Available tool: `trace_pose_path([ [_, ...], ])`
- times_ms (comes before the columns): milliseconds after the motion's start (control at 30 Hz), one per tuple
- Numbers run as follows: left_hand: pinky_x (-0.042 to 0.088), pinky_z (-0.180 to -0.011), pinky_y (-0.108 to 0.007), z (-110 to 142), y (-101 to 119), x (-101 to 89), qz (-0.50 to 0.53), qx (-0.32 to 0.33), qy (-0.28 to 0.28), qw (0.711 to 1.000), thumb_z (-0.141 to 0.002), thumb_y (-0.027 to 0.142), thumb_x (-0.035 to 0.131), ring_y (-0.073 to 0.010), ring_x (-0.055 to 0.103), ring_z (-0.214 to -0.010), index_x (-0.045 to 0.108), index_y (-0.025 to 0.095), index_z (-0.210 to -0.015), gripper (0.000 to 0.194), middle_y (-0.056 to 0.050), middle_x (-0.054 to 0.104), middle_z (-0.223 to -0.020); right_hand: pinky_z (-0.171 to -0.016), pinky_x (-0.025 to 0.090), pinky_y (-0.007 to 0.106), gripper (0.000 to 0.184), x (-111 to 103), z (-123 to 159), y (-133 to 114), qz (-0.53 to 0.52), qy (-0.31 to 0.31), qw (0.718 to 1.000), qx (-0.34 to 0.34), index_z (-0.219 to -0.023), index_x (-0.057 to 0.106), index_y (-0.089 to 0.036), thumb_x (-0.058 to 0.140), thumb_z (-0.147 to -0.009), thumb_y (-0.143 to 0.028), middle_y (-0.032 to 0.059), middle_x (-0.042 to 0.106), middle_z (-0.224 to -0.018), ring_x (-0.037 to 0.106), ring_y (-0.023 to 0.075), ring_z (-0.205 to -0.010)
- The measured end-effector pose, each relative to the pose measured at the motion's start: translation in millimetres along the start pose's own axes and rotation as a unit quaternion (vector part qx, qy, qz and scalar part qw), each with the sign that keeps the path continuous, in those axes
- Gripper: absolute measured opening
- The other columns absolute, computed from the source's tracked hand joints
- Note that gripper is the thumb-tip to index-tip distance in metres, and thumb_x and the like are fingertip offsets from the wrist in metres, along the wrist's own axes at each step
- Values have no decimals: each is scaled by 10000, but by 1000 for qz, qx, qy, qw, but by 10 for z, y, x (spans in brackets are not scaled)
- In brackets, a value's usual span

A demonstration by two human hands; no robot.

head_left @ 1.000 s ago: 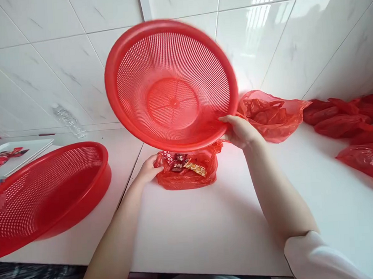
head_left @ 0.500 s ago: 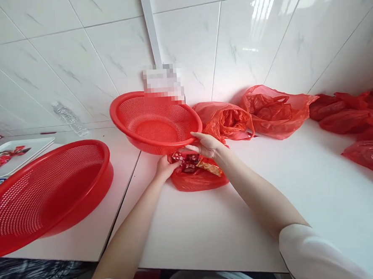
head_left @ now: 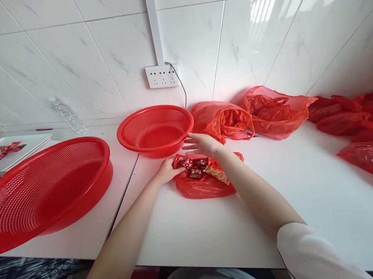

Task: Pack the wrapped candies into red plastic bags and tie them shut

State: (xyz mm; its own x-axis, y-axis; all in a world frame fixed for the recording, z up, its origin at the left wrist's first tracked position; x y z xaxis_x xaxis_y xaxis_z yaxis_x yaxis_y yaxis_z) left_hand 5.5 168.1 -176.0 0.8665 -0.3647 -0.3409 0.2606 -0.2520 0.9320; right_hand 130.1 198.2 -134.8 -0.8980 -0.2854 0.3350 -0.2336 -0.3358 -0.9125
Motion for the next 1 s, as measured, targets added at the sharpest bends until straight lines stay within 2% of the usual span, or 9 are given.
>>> trace_pose_path([
  [67,468,-1043,-422,19,113,-39,-6,9,6,1000,-768,226,683,-269,661,-1118,720,159,-1109,350,-105,727,-1161,-954,548,454,344,-70,201,-263,238,-19,970,-51,-1213,634,-208,608,-922,-389,123,632,-1284,645,251,-1075],
  [200,442,-1059,-395,73,494,-281,-90,32,81,992,-816,198,587,-257,640,-1145,685,167,-1187,386,-92,714,-1190,-1002,455,441,307,-255,697,-621,605,-19,792,-82,-1172,700,-269,592,-894,-343,77,663,-1252,585,289,-1155],
  [267,470,-1006,-365,109,747,-370,-137,43,110,984,-840,220,562,-251,645,-1117,681,178,-1180,362,-65,724,-1152,-875,488,380,244,-396,881,-634,678,-16,733,-46,-1024,750,-247,562,-880,-311,78,682,-1186,610,279,-1080],
  [433,474,-676,-275,119,1337,-360,-202,47,113,972,-903,382,548,-189,636,-753,697,208,-803,251,8,661,-745,-563,414,286,204,-777,1022,-322,738,-20,669,85,-883,758,-203,689,-736,-327,79,692,-923,623,213,-743],
  [633,447,-675,-275,46,1899,-447,-178,79,164,967,-871,406,604,-167,585,-720,673,194,-717,271,6,601,-693,-529,341,259,125,-988,929,-93,747,-54,647,143,-709,716,-202,699,-596,-150,5,558,-641,532,164,-612],
  [733,422,-636,-267,98,2085,-534,-170,93,203,960,-894,367,580,-147,544,-665,634,187,-681,283,12,547,-656,-538,349,258,124,-1040,972,-195,732,-29,668,128,-673,685,-211,666,-584,-127,7,553,-652,522,162,-619],
  [833,423,-626,-270,172,2177,-570,-180,106,216,954,-907,346,569,-144,539,-664,636,191,-684,280,10,546,-677,-562,367,259,98,-1012,1023,-318,712,-14,697,77,-670,653,-228,673,-601,-162,11,570,-688,536,173,-662],
  [900,460,-685,-275,202,2196,-575,-205,115,209,949,-893,346,599,-158,584,-753,688,203,-730,234,-6,615,-803,-561,363,270,67,-1050,1029,-292,717,-11,690,95,-624,616,-219,680,-624,-198,16,564,-670,535,177,-643],
  [1000,507,-789,-289,216,2155,-615,-238,110,197,945,-832,359,688,-185,621,-875,746,230,-770,155,-27,657,-972,-551,364,292,212,-1143,989,-179,713,-5,682,163,-579,570,-203,624,-744,-326,36,574,-643,538,175,-580],
])
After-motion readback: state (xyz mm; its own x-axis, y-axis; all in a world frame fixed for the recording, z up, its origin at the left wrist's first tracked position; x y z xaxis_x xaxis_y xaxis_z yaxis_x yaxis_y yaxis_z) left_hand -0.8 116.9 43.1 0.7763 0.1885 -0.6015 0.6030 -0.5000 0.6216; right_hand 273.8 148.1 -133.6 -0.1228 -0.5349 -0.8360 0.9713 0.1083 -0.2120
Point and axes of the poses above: each hand's wrist, its own z-axis away from the middle knuckle, its own x-axis out of the palm, y = z × x, the point moved 10 cm from there along -z, towards the middle knuckle
